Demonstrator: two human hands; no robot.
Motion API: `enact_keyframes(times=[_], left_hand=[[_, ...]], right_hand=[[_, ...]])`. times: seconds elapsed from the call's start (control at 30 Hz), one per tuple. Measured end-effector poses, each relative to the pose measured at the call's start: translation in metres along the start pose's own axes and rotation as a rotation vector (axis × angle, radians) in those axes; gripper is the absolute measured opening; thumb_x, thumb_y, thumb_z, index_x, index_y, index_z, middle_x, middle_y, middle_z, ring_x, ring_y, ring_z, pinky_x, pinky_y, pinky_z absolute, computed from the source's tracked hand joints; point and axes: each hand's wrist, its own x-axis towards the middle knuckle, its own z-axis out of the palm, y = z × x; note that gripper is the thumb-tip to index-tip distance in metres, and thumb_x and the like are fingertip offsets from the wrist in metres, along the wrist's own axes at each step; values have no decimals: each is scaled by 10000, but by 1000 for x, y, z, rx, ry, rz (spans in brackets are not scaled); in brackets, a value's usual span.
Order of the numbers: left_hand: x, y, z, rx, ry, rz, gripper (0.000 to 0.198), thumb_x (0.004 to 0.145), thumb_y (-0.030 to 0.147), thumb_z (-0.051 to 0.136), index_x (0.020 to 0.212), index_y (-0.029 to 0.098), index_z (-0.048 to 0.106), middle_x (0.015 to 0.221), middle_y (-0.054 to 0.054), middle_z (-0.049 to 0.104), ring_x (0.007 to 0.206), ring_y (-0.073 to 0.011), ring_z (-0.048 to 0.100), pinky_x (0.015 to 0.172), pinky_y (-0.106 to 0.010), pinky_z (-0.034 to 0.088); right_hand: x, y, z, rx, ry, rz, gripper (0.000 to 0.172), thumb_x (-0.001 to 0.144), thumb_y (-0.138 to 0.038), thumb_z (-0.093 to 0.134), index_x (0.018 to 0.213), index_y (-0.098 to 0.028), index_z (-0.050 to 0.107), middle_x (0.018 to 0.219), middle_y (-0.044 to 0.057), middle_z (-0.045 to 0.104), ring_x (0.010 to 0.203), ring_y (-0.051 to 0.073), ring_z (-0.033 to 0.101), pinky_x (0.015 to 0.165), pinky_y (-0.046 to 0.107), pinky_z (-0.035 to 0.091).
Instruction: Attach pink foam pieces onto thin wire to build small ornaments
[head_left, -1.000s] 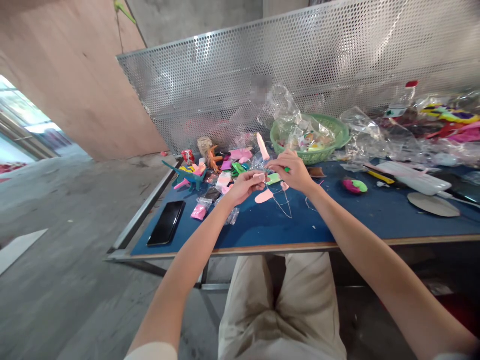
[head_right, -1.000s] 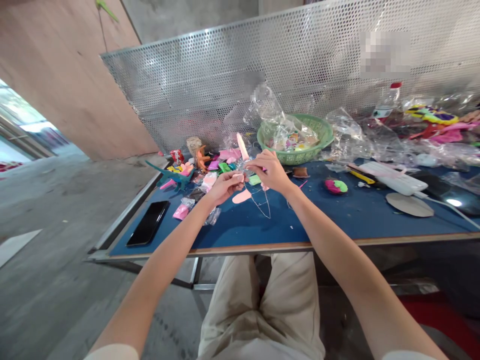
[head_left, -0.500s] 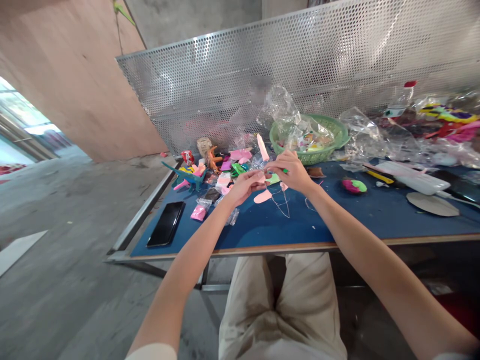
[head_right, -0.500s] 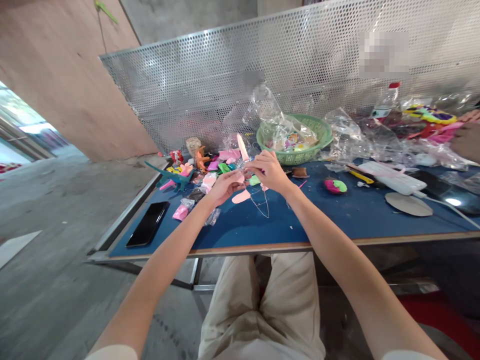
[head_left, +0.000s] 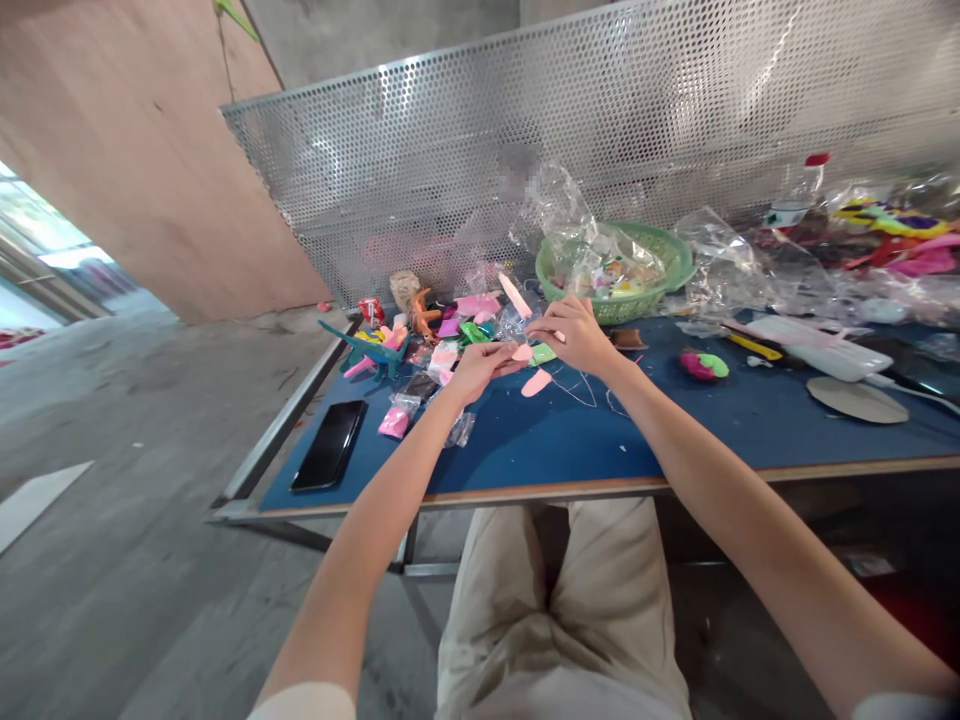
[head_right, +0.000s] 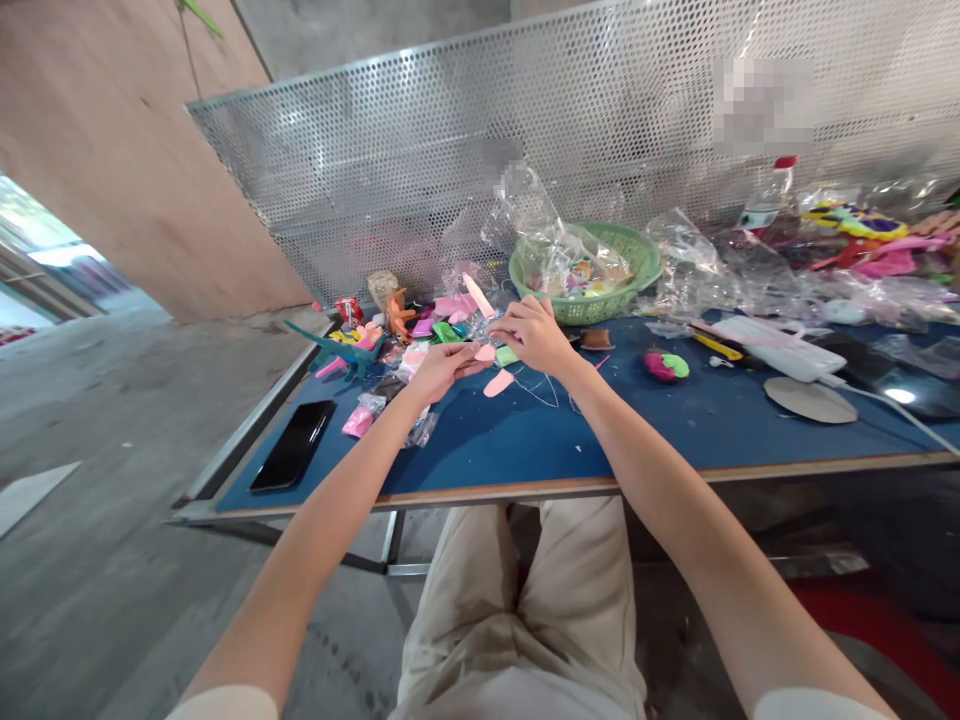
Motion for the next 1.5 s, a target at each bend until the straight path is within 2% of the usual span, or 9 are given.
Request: enact_keyframes(times=[0.1, 0.2, 0.33, 0.53, 0.8, 0.93, 1.07, 1.27, 1.5], left_hand=[[1, 0, -1, -27, -3, -10, 123, 943, 112, 694, 923, 98, 815, 925, -100, 817, 883, -195, 796, 1115, -442, 549], [2, -1, -2, -36, 1, -23, 99, 919, 106, 722, 920, 101, 821, 931, -99, 818, 884, -190, 793, 1121, -431, 547], [3, -2, -3, -30, 12, -41, 83, 904, 117, 745, 924, 106, 825, 934, -94, 817, 866, -180, 786, 1112, -415, 552], [3, -2, -3, -28, 20, -86, 72, 884, 143, 773, 930, 110, 818, 949, -116, 817, 894, -196, 786, 1089, -420, 558], [2, -1, -5, -8, 46, -74, 193, 792, 85, 835, 981, 112, 807, 964, -101, 819, 868, -188, 777, 1051, -416, 576], [3, -2, -5, 61, 5, -30, 188, 823, 198, 834, 1002, 140, 829, 1006, -100, 818, 896, -173, 758, 997, -356, 573], [4, -8, -3, 160, -3, 34, 244, 808, 295, 857, 999, 144, 835, 943, -89, 812, 791, -143, 699, 930, -350, 560], [6, -14, 2, 8, 1, 14, 216, 760, 221, 893, 928, 112, 813, 957, -97, 805, 887, -175, 734, 1034, -415, 536], [5, -13, 5, -66, 30, -51, 79, 823, 113, 822, 898, 95, 805, 949, -107, 808, 852, -161, 752, 1064, -425, 554]], right_hand=[[-1, -1, 1, 15, -15, 15, 275, 1040, -372, 558, 1112, -284, 808, 943, 78, 701, 989, 278, 554, 933, 471, 369], [-3, -4, -1, 12, -60, -5, 284, 1013, -422, 612, 1205, -298, 781, 1147, 86, 710, 1104, 301, 541, 977, 488, 363], [-5, -4, 0, -5, -142, -18, 284, 989, -492, 640, 1161, -334, 801, 1329, 80, 661, 1199, 331, 493, 989, 509, 351], [-5, -6, 3, -57, -158, -76, 242, 968, -456, 677, 1099, -328, 835, 1336, 75, 675, 1198, 327, 490, 1009, 509, 340], [-4, -6, 6, -121, -180, -103, 228, 974, -436, 676, 1126, -373, 834, 1335, 49, 699, 1210, 329, 496, 1028, 523, 331], [-5, -5, 8, -127, -160, -106, 229, 979, -431, 671, 1133, -372, 830, 1348, 48, 694, 1218, 333, 494, 1031, 527, 320], [-5, -6, 11, -118, -164, -112, 216, 975, -422, 676, 1096, -351, 840, 1344, 58, 700, 1213, 338, 502, 1018, 533, 318], [-5, -8, 15, -114, -158, -99, 253, 973, -352, 660, 1167, -392, 818, 1376, 50, 679, 1223, 340, 483, 1014, 545, 314], [-5, -7, 17, -112, -144, -66, 219, 965, -371, 679, 1108, -391, 843, 1413, 46, 644, 1237, 356, 454, 1019, 560, 321]])
